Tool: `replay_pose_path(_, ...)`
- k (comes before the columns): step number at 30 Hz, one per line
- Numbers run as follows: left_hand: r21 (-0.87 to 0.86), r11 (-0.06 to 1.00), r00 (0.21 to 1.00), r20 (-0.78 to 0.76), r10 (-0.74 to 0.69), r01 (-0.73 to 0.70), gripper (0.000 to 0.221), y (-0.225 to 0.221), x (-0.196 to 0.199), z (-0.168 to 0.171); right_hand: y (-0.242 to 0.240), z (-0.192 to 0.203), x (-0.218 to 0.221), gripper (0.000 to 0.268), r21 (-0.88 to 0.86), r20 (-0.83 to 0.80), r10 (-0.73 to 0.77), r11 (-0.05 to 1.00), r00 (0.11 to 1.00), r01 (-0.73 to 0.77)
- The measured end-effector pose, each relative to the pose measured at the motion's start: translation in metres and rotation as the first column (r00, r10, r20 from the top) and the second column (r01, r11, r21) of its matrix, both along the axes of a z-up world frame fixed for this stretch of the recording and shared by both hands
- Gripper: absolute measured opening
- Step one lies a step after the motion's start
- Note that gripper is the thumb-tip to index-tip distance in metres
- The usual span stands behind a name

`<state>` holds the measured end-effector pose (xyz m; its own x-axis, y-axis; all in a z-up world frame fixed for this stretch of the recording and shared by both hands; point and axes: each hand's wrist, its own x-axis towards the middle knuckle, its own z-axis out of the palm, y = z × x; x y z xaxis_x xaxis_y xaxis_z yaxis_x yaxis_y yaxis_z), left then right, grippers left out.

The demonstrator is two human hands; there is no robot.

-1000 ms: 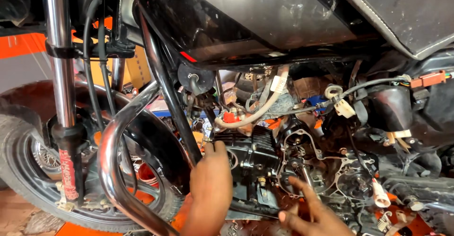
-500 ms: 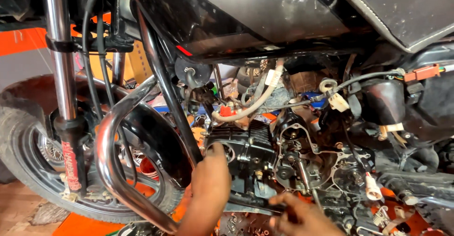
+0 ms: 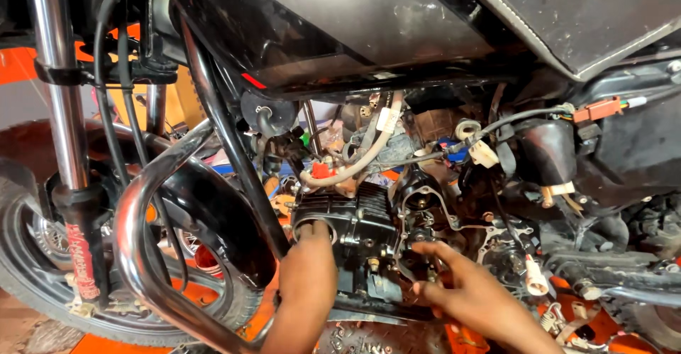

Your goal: The person works on a motorcycle engine still mounted in the frame, using a wrench to loosen and tighten fasteners on the cylinder area. They handle small bolts and parts by hand, pick components from the work surface, and reposition around the frame to reach different sides of the engine.

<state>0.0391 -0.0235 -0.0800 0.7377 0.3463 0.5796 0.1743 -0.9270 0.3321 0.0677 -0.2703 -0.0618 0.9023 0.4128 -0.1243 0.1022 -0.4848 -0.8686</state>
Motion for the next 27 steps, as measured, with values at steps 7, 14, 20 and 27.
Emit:
replay_pose_path(7, 0.273, 0.962, 0.984, -0.166, 0.065, -0.018, 0.021, 0.005, 0.001, 0.001, 0.04, -0.021, 0.007, 0.074, 0.223, -0.332, 0.033, 0.974, 0.943, 0.045)
replay_pose_path(14, 0.333, 0.942, 0.987, -0.161, 0.02, 0.035, 0.022, 0.004, -0.01, 0.009, 0.063, -0.061, 0.003, 0.084, -0.019, 0.043, -0.159, 0.987, 0.986, 0.16)
replay_pose_path(20, 0.434, 0.9, 0.999, -0.031, 0.044, -0.026, 0.018, 0.01, -0.019, 0.02, 0.057, -0.049, -0.017, 0.081, -0.406, 0.337, -0.18, 0.858, 0.924, 0.315)
replay_pose_path(27, 0.463, 0.886, 0.999, -0.015, 0.037, -0.026, 0.021, 0.005, -0.023, 0.021, 0.064, -0.051, -0.021, 0.06, -0.069, 0.458, -0.33, 0.913, 0.825, 0.403)
